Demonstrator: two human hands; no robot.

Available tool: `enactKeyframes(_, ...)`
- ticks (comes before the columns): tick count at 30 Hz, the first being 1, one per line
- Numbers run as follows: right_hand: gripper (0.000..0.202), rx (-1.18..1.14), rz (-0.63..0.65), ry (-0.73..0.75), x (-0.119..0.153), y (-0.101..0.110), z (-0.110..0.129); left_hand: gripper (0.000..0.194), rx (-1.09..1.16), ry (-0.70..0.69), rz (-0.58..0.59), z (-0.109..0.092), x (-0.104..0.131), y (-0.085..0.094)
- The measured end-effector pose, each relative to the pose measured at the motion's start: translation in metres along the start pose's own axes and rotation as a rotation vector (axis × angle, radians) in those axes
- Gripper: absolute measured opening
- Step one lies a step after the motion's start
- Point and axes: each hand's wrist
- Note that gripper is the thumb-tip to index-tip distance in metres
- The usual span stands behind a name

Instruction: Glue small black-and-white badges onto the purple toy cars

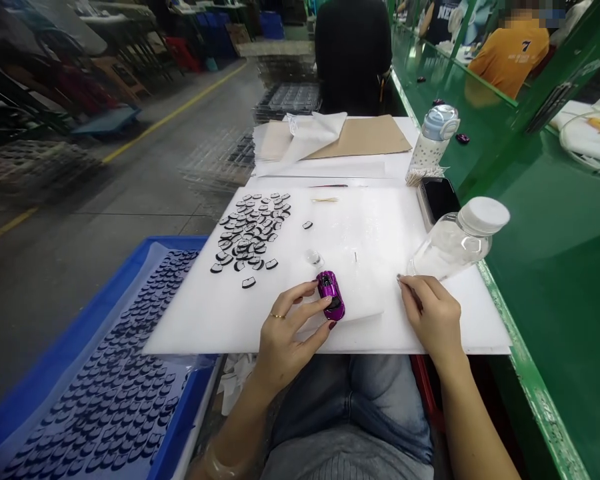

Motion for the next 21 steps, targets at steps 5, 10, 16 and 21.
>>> enactKeyframes(5,0.014,-0.044,0.003,-0.014,0.003,0.007,0.011,0.029,0.062,0.046,0.035,-0.002,-0.004,0.009)
enactKeyframes(10,0.008,-0.204,0.033,-0.041,-0.012,0.01,0.063,0.042,0.148,0.001,0.224,0.004,-0.024,0.033)
enactKeyframes(16,0.011,-0.29,0.257,-0.093,-0.023,-0.006,0.104,0.057,-0.008,-0.257,0.575,0.021,-0.062,0.037)
enactKeyframes(21,0.016,-0.252,0.243,-0.131,-0.019,-0.012,0.088,0.036,-0.19,-0.295,0.511,0.015,-0.064,0.038)
Point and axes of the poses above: each hand's wrist, its own x-axis away from the middle knuckle, its own y-axis out of the back of the hand, z = x × y, and after that the axes turned 3 degrees about z, right-handed
